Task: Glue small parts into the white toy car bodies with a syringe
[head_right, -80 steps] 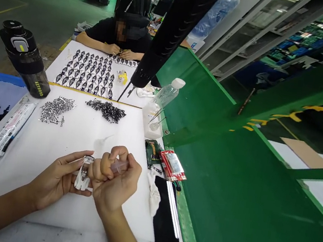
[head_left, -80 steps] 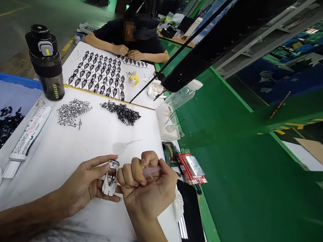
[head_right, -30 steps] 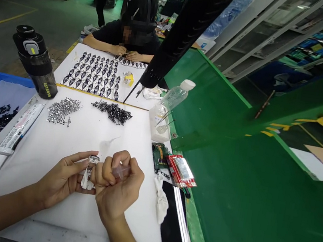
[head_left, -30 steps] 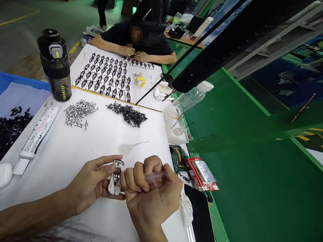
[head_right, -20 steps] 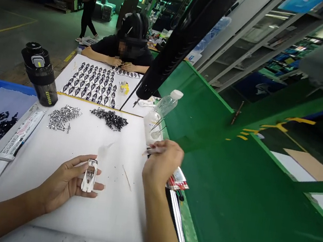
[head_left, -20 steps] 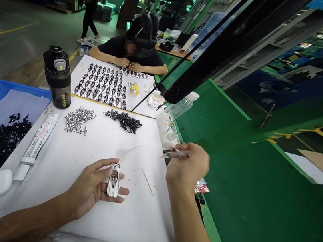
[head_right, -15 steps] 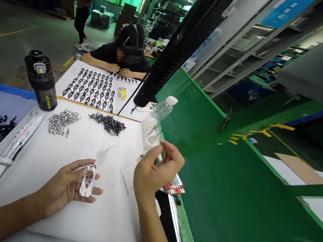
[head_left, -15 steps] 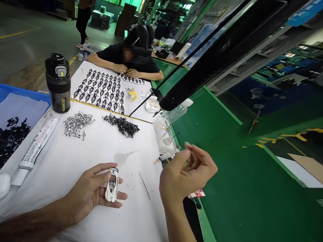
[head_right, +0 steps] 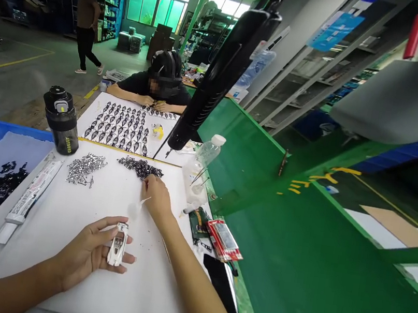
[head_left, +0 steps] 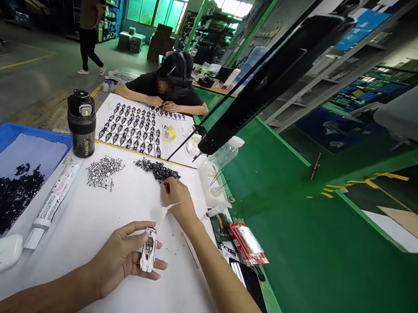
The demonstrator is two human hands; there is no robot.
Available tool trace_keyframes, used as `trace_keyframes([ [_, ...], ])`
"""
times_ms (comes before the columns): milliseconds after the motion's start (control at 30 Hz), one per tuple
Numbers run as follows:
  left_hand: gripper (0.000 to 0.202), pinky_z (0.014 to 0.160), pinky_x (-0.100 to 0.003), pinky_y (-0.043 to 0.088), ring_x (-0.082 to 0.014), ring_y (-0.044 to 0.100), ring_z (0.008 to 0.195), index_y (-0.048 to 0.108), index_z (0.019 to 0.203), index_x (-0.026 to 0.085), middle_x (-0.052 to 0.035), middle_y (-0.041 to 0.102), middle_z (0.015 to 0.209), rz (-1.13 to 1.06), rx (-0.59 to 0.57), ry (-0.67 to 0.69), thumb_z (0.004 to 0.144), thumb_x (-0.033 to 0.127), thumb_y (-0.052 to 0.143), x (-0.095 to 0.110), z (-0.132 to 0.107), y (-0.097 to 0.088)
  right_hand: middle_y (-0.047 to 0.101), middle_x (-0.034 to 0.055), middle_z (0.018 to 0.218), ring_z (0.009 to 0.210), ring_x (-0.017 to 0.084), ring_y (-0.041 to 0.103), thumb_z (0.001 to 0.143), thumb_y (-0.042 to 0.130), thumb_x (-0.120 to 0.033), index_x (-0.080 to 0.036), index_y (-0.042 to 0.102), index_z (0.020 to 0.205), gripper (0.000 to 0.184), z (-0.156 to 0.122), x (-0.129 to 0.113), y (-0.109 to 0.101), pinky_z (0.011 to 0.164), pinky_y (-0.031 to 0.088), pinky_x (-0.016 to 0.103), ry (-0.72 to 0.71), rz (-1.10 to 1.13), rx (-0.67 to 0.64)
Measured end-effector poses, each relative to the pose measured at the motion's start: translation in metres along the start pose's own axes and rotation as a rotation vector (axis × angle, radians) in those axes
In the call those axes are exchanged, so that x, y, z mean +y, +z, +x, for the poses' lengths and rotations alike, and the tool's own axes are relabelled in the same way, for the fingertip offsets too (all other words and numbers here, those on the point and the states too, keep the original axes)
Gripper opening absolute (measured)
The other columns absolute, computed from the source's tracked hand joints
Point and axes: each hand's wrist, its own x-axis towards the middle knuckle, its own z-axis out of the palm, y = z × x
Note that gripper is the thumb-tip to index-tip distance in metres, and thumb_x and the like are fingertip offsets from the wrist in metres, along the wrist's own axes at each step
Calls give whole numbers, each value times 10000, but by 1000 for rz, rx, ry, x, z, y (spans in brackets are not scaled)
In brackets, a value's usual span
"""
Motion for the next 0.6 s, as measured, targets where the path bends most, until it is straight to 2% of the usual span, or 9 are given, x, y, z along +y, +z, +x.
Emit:
trace_keyframes([
  [200,395,703,-414,585,-307,769,805,611,1217,169,-93,703,951,3,8,8,853,287,707,1,-1,2,645,74,1135,956,191,654,956,611,-364,-152,613,1171,303,2,-6,-4,823,570,390,-40,-73,-42],
  [267,385,706,-412,585,-304,769,806,615,1212,175,-91,708,950,-1,4,14,858,295,706,1,-2,2,658,53,1046,874,164,655,957,610,-353,-144,622,1116,262,-2,-4,-12,772,571,354,-70,-60,-20],
  [333,390,710,-415,588,-304,769,807,617,1208,181,-88,714,946,-10,11,23,852,308,716,1,-1,2,657,36,874,751,151,642,963,581,-282,-125,620,1014,170,-12,0,-25,696,550,314,-97,-34,39],
  [433,403,733,-435,597,-321,768,843,615,1202,185,-88,721,953,-49,55,64,839,310,737,2,0,1,621,18,678,601,158,610,922,536,-190,-153,580,879,73,-40,9,-45,597,496,286,-136,32,172],
  [500,386,776,-448,601,-332,760,911,611,1201,189,-95,726,988,-84,107,111,851,300,729,4,1,1,638,9,686,573,150,616,907,537,-214,-185,564,865,57,-66,14,-51,571,495,270,-175,97,256],
  [600,350,842,-454,597,-338,740,1005,604,1204,209,-92,728,1035,-127,184,148,877,280,703,6,1,1,665,2,742,598,130,643,925,533,-248,-210,574,904,60,-104,14,-45,547,525,231,-256,199,340],
])
